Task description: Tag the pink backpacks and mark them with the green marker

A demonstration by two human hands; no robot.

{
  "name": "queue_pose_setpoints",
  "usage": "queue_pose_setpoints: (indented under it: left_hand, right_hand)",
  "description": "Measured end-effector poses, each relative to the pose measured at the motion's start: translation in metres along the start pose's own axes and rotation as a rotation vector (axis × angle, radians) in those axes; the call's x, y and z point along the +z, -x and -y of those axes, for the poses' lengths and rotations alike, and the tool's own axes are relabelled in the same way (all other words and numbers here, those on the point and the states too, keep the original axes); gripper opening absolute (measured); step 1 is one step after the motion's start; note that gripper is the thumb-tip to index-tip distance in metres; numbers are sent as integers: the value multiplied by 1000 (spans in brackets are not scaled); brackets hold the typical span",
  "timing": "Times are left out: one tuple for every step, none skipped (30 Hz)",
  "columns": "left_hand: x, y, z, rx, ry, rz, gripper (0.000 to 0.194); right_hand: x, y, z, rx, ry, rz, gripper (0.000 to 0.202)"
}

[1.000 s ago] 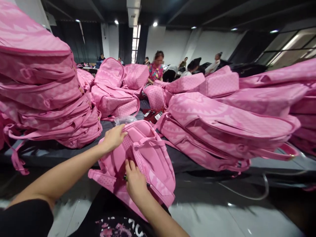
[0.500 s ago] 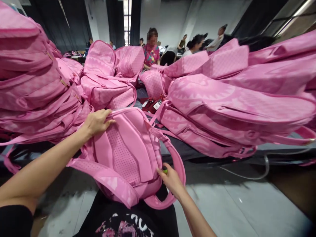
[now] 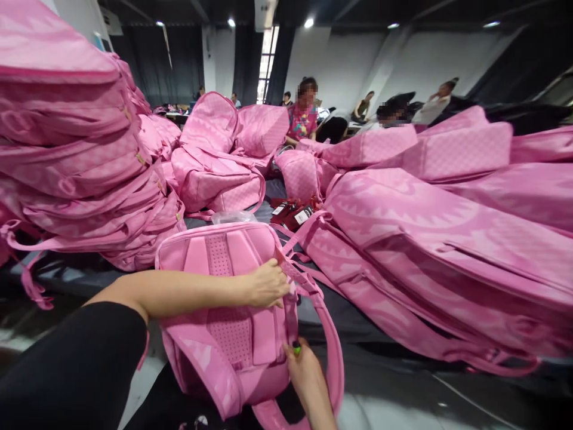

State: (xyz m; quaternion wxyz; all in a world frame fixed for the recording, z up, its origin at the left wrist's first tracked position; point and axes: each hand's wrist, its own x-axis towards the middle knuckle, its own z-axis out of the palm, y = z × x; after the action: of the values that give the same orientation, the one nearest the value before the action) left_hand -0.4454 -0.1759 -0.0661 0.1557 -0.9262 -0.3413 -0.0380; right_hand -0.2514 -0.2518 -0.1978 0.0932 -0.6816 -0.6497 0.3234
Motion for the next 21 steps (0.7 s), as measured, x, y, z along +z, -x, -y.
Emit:
queue_pose_setpoints:
  left_hand:
    - [-2,3,5,-12,-7,8,39]
    - [-4,8,12,-27,-17,13,42]
    - [-9,14,20,-47,-38,14,44]
    - [-14,20,30,-70,-67,13,46]
    - [-21,26,42,-92,-101,11,49]
    - [-29,32,55,-114,-136,9,51]
    - [-37,38,67,-138,-165,9,53]
    - [-45,44,79,-162,-190,11,54]
    - [-53,49,89,-185,-211,11,53]
    - [-58,53,97,-202,-235,6,51]
    - [-61,56,102,-211,-267,-7,48]
    - [-62,57,103,-213,-303,-31,45]
    - [-60,57,101,-208,-336,-60,43]
    - [-55,55,96,-188,-349,-85,41]
    - [-50,53,88,-155,-332,-103,41]
    - [-43,50,79,-115,-288,-109,43]
    - [-36,47,69,-80,-225,-104,46]
    - [-29,44,58,-55,-155,-92,47]
    - [-24,42,49,-48,-92,-77,47]
    - [-19,40,41,-64,-46,-68,45]
    - [-15,39,35,-95,-17,-61,43]
  right_hand:
    - [0,-2,-1,0,10,3,34]
    - [0,-4,-1,0,24,8,34]
    - [0,-6,-1,-2,44,13,35]
    - [1,-8,-1,-9,66,15,35]
    - [2,-10,-1,-18,88,13,36]
    - [2,-12,-1,-28,105,13,36]
    - [3,-13,0,-28,114,17,37]
    - [4,-14,1,-21,119,21,38]
    - [4,-15,2,-15,115,28,39]
    - [3,-14,4,-8,106,37,40]
    - [2,-13,5,-2,93,45,40]
    - [0,-11,7,1,83,49,40]
    - [-4,-7,9,9,67,48,40]
    - [-8,-4,10,15,31,42,40]
    - [-14,1,12,18,-39,24,42]
    - [-21,5,15,12,-147,-9,46]
    - [-28,10,18,-9,-287,-49,51]
    - [-35,13,21,-42,-442,-78,57]
    - [-43,15,24,-76,-591,-82,64]
    - [-50,16,27,-104,-713,-52,72]
    - [-57,16,31,-116,-806,5,79]
